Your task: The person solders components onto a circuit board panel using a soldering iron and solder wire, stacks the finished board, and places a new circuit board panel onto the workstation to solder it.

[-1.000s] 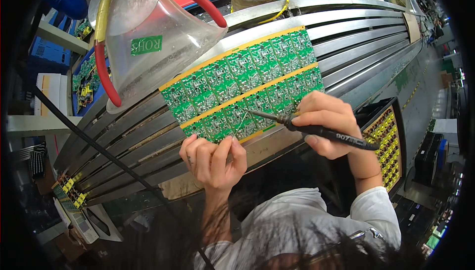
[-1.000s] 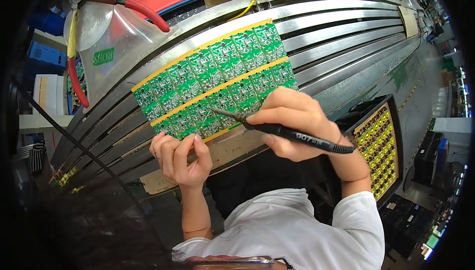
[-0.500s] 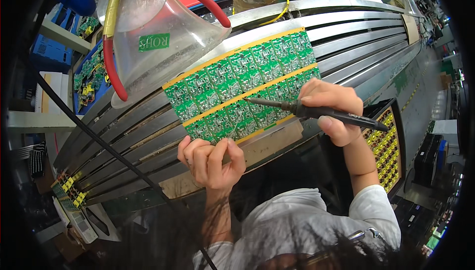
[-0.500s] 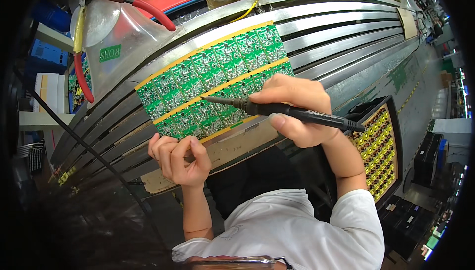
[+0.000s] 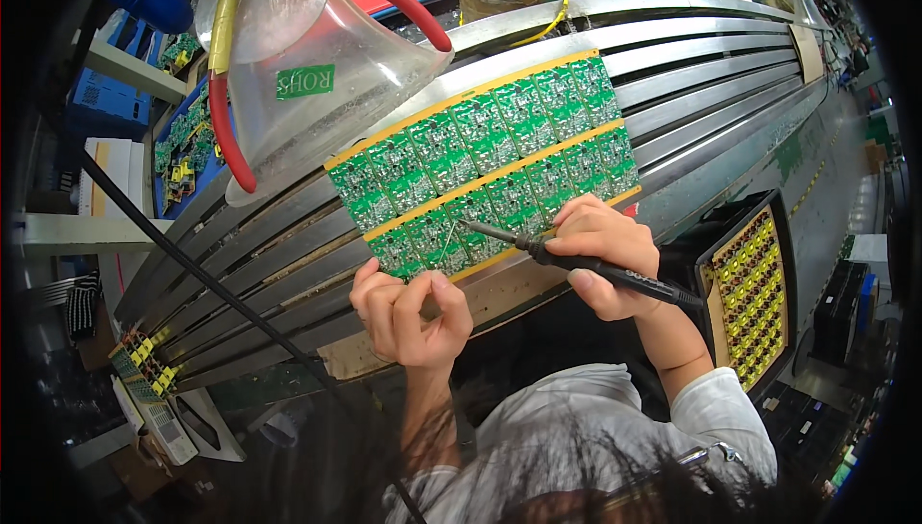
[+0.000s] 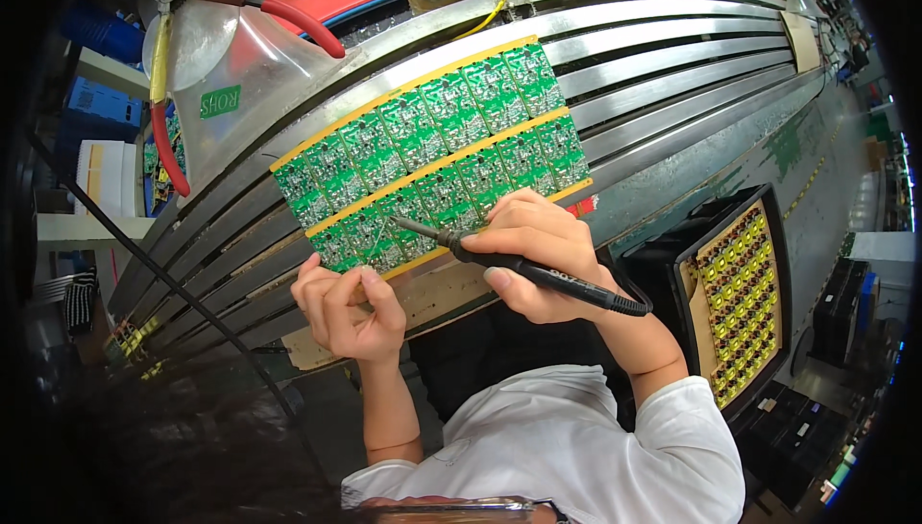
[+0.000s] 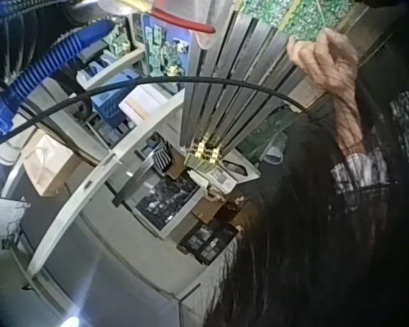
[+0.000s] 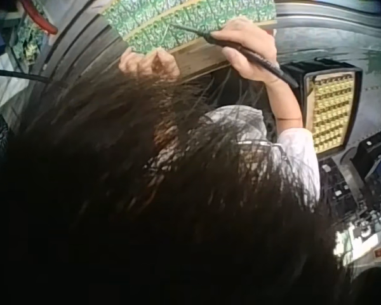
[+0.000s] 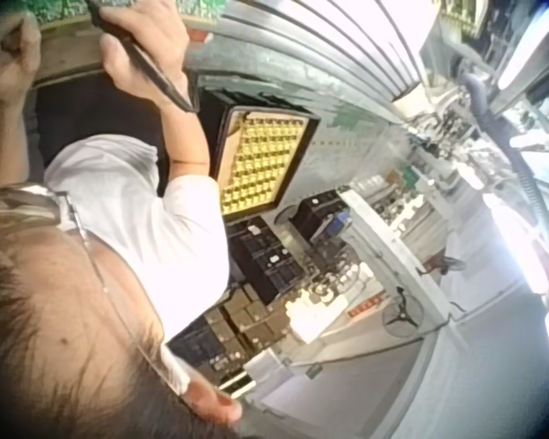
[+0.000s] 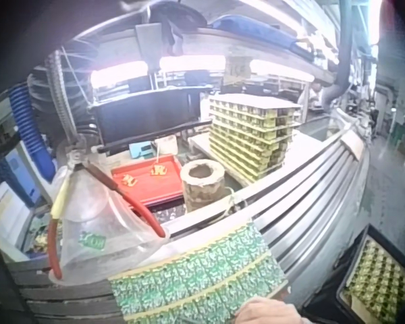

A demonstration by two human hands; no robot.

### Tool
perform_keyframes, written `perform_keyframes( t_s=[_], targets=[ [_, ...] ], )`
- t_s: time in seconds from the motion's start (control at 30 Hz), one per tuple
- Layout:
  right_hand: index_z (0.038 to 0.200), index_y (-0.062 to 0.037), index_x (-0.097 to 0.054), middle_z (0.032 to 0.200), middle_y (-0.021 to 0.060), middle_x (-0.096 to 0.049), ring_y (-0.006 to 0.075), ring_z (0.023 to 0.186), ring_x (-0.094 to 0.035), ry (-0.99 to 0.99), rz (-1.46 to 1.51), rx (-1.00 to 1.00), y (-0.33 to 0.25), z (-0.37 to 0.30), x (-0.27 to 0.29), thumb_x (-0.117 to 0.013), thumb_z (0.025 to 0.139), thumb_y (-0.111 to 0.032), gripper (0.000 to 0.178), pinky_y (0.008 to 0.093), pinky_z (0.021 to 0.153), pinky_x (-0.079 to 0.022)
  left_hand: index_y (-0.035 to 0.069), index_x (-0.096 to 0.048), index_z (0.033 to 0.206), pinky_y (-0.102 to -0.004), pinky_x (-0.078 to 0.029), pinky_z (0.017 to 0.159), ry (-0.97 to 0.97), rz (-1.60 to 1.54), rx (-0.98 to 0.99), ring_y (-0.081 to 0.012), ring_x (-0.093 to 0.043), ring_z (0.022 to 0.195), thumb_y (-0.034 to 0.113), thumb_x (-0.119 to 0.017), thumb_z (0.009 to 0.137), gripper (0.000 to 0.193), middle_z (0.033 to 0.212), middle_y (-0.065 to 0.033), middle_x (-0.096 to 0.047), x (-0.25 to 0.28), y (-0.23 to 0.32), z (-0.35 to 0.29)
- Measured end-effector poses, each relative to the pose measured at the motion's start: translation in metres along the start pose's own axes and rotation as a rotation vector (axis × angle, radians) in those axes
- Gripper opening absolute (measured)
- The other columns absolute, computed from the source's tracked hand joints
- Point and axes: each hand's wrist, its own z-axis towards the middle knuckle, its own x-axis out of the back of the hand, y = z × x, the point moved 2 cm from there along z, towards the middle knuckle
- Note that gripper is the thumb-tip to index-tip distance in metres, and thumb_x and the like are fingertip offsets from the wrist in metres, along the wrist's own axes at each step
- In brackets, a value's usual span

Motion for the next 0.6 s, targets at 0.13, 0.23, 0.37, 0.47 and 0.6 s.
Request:
perform_keyframes(
  t_s=[0.13,0.23,0.37,0.47,0.6],
  targets=[
    [0.101,0.0024,-0.074,0.084,0.0116,-0.07,0.0258,0.074,-0.061,-0.027,-0.041,0.016,-0.005,0.005,0.002,-0.068,0.074,-0.005,0.029,0.0406,0.088,-0.053,0.007,-0.066,0.088,-0.0504,-0.051,0.1,-0.01,0.008,0.002,-0.0214,-0.045,0.072,-0.003,-0.066,0.079,0.013,0.075,-0.0028,-0.052,-0.002,0.003,0.0],
    [0.101,0.0023,-0.074,0.082,0.0112,-0.07,0.0255,0.073,-0.061,-0.043,-0.073,0.035,-0.009,0.009,0.003,-0.068,0.074,-0.005,0.029,0.041,0.088,-0.053,0.007,-0.065,0.087,-0.0497,-0.051,0.098,-0.012,0.016,0.001,-0.0215,-0.045,0.072,-0.003,-0.065,0.079,0.013,0.075,-0.0028,-0.051,-0.001,0.004,0.0],
    [0.101,0.0026,-0.074,0.08,0.011,-0.069,0.0252,0.071,-0.06,-0.063,-0.131,0.072,-0.015,0.01,0.005,-0.069,0.074,-0.006,0.029,0.0415,0.088,-0.054,0.007,-0.064,0.085,-0.0479,-0.051,0.094,-0.014,0.027,-0.004,-0.022,-0.044,0.073,-0.003,-0.065,0.078,0.013,0.075,-0.0026,-0.05,0.0,0.005,-0.001],
    [0.101,0.0029,-0.074,0.079,0.011,-0.069,0.0246,0.07,-0.06,0.047,-0.053,0.046,-0.017,0.003,0.015,-0.069,0.076,-0.008,0.028,0.0441,0.091,-0.055,0.008,-0.063,0.083,-0.0448,-0.049,0.087,-0.024,-0.031,-0.053,-0.023,-0.043,0.074,-0.002,-0.065,0.075,0.013,0.077,-0.0026,-0.049,0.002,0.005,-0.002],
    [0.1,0.0032,-0.073,0.078,0.0107,-0.068,0.024,0.068,-0.06,0.109,0.035,-0.017,-0.016,-0.011,0.016,-0.068,0.078,-0.01,0.026,0.0477,0.095,-0.055,0.009,-0.062,0.08,-0.0423,-0.047,0.082,-0.044,-0.079,-0.093,-0.0239,-0.042,0.075,-0.001,-0.064,0.073,0.013,0.077,-0.0027,-0.048,0.004,0.006,-0.005]
  ],
)
